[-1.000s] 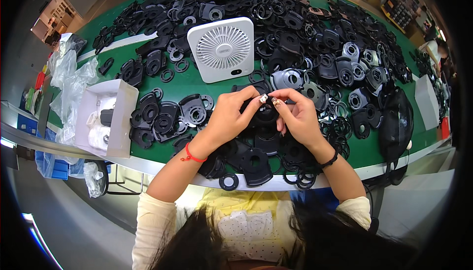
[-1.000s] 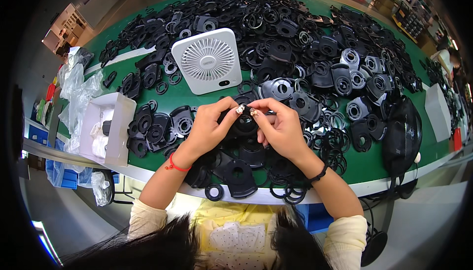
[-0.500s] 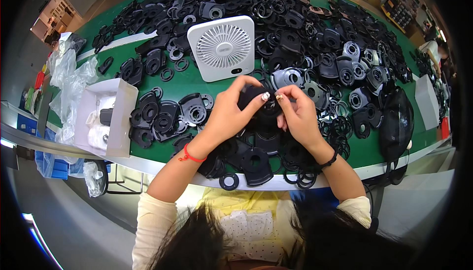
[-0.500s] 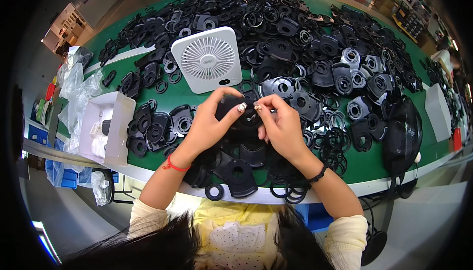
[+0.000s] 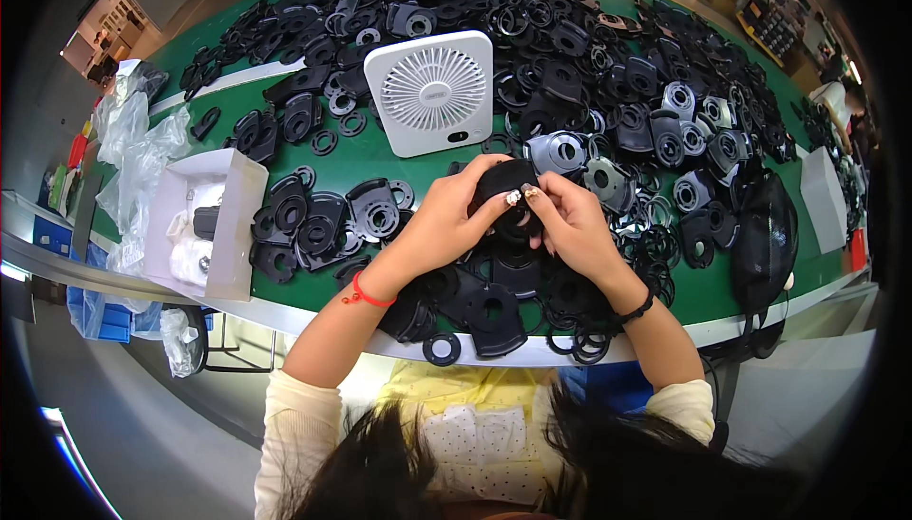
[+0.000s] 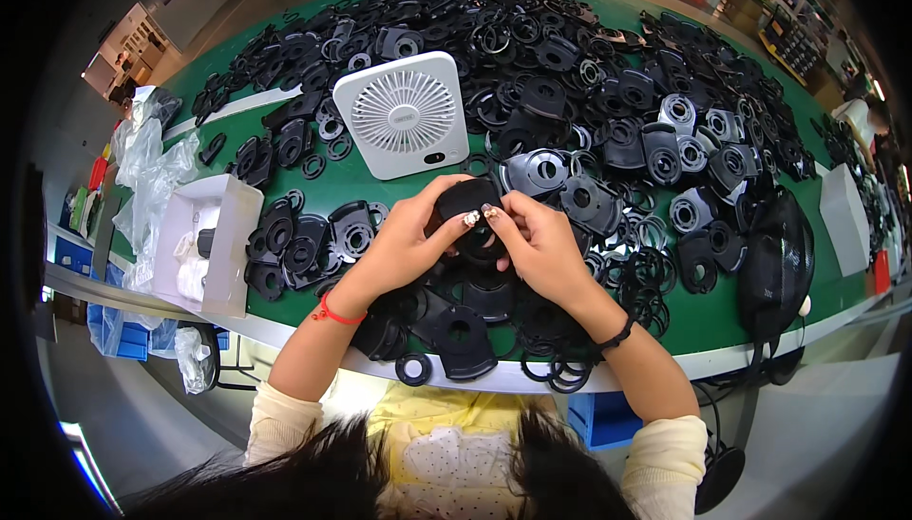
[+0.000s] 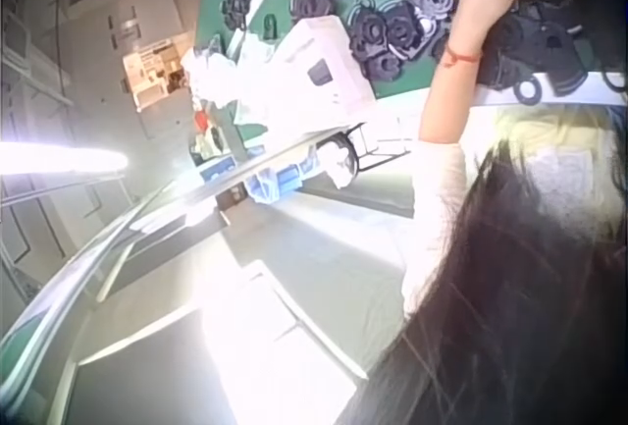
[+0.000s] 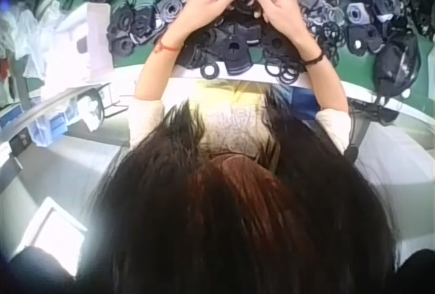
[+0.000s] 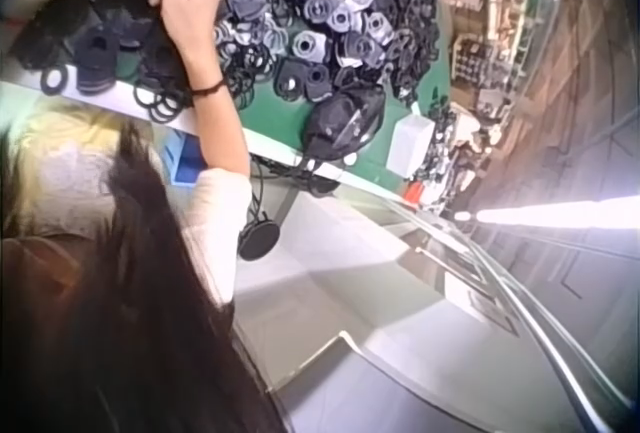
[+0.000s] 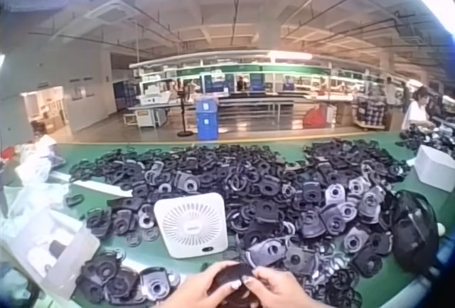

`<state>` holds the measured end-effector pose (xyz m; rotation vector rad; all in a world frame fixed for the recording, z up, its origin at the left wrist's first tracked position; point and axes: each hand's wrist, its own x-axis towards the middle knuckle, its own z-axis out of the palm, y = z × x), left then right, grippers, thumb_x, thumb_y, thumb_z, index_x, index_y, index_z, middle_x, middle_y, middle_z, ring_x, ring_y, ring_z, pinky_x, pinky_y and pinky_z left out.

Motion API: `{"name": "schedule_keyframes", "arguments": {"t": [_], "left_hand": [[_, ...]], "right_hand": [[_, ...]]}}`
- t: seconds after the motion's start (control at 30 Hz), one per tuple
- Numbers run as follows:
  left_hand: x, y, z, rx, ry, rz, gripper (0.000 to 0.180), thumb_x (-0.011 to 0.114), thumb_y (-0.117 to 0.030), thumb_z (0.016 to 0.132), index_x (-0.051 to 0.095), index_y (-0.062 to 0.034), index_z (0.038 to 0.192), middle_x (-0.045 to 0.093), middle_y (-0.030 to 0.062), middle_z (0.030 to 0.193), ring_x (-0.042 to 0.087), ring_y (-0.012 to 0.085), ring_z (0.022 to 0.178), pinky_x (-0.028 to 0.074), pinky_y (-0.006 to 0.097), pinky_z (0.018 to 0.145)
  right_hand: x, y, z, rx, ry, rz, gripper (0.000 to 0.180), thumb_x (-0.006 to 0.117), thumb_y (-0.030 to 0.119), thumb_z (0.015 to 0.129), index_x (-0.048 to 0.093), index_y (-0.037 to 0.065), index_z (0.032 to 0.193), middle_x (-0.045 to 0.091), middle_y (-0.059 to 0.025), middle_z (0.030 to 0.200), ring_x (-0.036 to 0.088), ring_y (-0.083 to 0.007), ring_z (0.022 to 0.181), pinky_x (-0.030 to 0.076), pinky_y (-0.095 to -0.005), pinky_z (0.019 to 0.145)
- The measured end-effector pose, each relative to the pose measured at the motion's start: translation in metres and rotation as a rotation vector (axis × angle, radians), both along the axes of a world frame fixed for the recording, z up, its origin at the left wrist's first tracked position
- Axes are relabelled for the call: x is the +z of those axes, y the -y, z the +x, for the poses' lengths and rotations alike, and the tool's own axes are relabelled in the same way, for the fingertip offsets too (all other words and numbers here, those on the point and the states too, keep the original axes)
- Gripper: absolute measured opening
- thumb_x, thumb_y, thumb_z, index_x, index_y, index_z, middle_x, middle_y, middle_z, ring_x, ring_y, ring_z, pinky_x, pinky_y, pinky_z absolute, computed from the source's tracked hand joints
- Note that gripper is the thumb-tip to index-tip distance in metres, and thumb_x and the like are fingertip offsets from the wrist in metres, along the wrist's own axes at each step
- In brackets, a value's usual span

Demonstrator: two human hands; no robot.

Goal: The recorder is manually assembling small white components into black plastic housings on an assembly line.

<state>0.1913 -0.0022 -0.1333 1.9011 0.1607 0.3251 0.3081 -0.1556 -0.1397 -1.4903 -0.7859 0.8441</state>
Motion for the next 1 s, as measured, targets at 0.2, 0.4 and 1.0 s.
{"name": "schedule_keyframes", "arguments": {"t": [0.2, 0.4, 1.0], "left_hand": [[-0.011, 0.001, -0.001, 0.05, 0.094, 0.194, 0.035, 0.058, -0.011, 0.092, 0.047, -0.0013, 0.124, 0.063, 0.0103, 0.081, 0.059, 0.0125, 0.064, 0.047, 0.026, 0.058], [0.003, 0.006, -0.002, 0.16, -0.029, 0.068, 0.039, 0.063, -0.011, 0.089, 0.047, -0.0018, 0.123, 0.063, 0.0144, 0.078, 0.063, 0.0166, 0.068, 0.049, 0.029, 0.061], [-0.003, 0.005, -0.001, 0.119, 0.189, 0.325, 0.013, 0.053, -0.007, 0.091, 0.06, 0.002, 0.097, 0.062, 0.016, 0.086, 0.061, 0.0319, 0.077, 0.048, 0.034, 0.068]], "right_hand": [[-0.001, -0.001, -0.004, -0.052, 0.275, -0.089, 0.021, 0.054, 0.017, 0.096, 0.058, -0.001, 0.087, 0.06, -0.0023, 0.064, 0.051, -0.005, 0.047, 0.038, -0.0202, 0.043], [-0.003, 0.001, -0.005, -0.091, 0.17, -0.026, 0.017, 0.052, 0.015, 0.097, 0.056, -0.002, 0.092, 0.062, -0.0029, 0.069, 0.053, -0.0055, 0.048, 0.04, -0.0192, 0.044], [0.015, 0.001, -0.005, -0.09, 0.292, 0.044, 0.027, 0.066, 0.012, 0.086, 0.059, 0.004, 0.112, 0.064, -0.0043, 0.088, 0.061, -0.0084, 0.081, 0.051, -0.0216, 0.061]]}}
